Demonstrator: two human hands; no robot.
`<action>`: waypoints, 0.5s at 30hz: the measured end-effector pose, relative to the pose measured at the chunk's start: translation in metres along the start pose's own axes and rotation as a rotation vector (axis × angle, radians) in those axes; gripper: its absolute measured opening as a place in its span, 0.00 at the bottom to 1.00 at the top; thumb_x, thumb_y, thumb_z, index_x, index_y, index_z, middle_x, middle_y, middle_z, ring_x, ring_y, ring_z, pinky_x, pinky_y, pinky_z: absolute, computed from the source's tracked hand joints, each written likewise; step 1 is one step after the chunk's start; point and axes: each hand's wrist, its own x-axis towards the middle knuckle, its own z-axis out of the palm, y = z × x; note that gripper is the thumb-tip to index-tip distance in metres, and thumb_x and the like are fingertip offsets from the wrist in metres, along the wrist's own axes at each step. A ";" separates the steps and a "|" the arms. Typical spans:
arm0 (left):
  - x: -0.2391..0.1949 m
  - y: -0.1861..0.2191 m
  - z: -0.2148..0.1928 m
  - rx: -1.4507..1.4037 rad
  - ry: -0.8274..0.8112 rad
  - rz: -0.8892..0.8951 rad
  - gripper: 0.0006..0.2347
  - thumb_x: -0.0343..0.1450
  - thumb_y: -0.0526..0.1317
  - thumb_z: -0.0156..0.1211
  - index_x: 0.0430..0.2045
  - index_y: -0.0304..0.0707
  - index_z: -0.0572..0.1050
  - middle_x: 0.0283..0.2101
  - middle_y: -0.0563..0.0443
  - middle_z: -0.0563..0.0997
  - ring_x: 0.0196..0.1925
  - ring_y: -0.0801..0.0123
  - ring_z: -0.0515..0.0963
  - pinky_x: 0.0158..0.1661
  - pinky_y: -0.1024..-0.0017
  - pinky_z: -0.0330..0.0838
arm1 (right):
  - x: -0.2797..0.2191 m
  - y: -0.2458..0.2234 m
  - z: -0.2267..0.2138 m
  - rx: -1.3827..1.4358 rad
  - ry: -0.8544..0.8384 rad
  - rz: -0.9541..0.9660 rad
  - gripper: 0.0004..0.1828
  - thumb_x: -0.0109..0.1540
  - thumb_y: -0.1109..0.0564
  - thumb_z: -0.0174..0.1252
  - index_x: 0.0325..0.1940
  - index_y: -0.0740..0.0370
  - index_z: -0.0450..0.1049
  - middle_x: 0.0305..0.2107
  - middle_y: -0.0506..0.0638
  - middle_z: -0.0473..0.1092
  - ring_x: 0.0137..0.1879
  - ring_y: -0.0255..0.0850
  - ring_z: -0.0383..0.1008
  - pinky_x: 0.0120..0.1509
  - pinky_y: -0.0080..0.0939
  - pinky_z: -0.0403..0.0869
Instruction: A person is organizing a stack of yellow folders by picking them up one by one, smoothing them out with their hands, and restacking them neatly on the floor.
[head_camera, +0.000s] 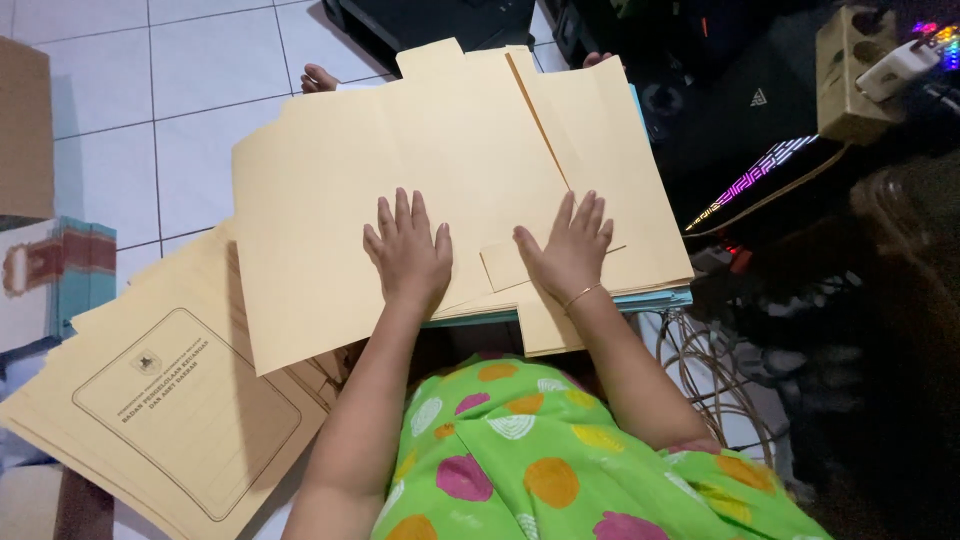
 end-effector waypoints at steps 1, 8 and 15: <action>0.000 0.000 -0.001 -0.001 0.004 0.001 0.28 0.78 0.52 0.35 0.73 0.37 0.54 0.77 0.39 0.50 0.79 0.46 0.43 0.69 0.39 0.37 | -0.008 -0.014 -0.001 -0.001 0.004 -0.002 0.57 0.65 0.20 0.35 0.79 0.70 0.44 0.75 0.74 0.39 0.82 0.63 0.33 0.80 0.69 0.35; 0.001 -0.002 0.001 -0.009 0.004 0.009 0.28 0.78 0.52 0.36 0.73 0.37 0.54 0.77 0.39 0.50 0.79 0.46 0.43 0.70 0.39 0.36 | -0.031 -0.051 0.003 0.016 -0.107 -0.312 0.51 0.67 0.24 0.34 0.80 0.66 0.43 0.75 0.71 0.40 0.82 0.62 0.33 0.79 0.68 0.37; -0.002 0.003 -0.007 0.021 -0.038 -0.007 0.28 0.78 0.52 0.33 0.73 0.37 0.53 0.78 0.39 0.48 0.80 0.46 0.41 0.70 0.39 0.36 | 0.003 0.004 0.008 0.012 -0.027 -0.150 0.49 0.69 0.27 0.33 0.81 0.66 0.42 0.76 0.70 0.38 0.83 0.60 0.31 0.80 0.68 0.37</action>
